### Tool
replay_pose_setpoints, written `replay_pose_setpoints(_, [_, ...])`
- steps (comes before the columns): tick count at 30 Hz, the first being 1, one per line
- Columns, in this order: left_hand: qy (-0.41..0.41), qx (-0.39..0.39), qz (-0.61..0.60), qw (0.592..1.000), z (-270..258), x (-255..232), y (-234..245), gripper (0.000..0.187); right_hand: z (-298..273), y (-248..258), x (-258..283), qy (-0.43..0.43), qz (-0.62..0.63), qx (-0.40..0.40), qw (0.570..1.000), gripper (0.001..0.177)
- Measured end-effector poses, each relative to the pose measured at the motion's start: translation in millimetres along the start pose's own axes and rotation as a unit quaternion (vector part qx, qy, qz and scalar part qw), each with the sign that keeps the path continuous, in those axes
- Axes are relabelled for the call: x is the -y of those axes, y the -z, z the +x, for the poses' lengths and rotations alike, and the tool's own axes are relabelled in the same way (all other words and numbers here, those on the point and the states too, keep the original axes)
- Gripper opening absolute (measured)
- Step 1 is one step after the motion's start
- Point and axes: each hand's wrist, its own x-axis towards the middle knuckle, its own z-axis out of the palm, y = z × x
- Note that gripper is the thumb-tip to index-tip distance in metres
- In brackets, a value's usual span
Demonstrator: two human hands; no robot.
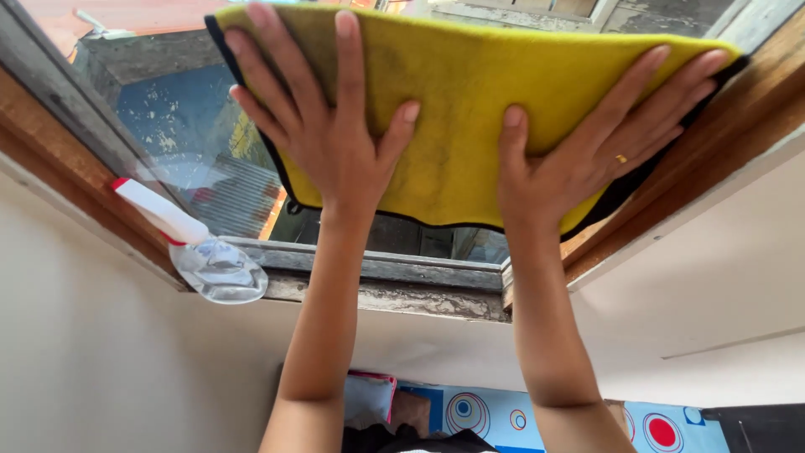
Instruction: The person wipes a window pane using a yellow microfiber cloth. They move the cloth back and forth across the glass surface in a repetitive motion to clean it.
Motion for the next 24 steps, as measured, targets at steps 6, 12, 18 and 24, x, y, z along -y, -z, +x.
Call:
replay_pose_setpoints(6, [0.001, -0.011, -0.032, 0.999, -12, -2, 8, 0.076, -18, -3, -5, -0.013, 0.006, 0.015, 1.0, 0.093])
replay_pose_setpoints(12, [-0.014, 0.002, -0.019, 1.0, -26, 3, 7, 0.076, -31, -5, -11, 0.016, 0.016, 0.005, 1.0, 0.088])
replay_pose_setpoints(18, [-0.032, -0.026, -0.048, 0.998, -61, 17, -1, 0.074, -60, -9, -28, 0.049, 0.047, 0.012, 0.998, 0.086])
replay_pose_setpoints(24, [-0.036, -0.002, -0.027, 0.999, -45, 24, -2, 0.079, -41, -12, -24, 0.053, 0.008, -0.016, 0.998, 0.092])
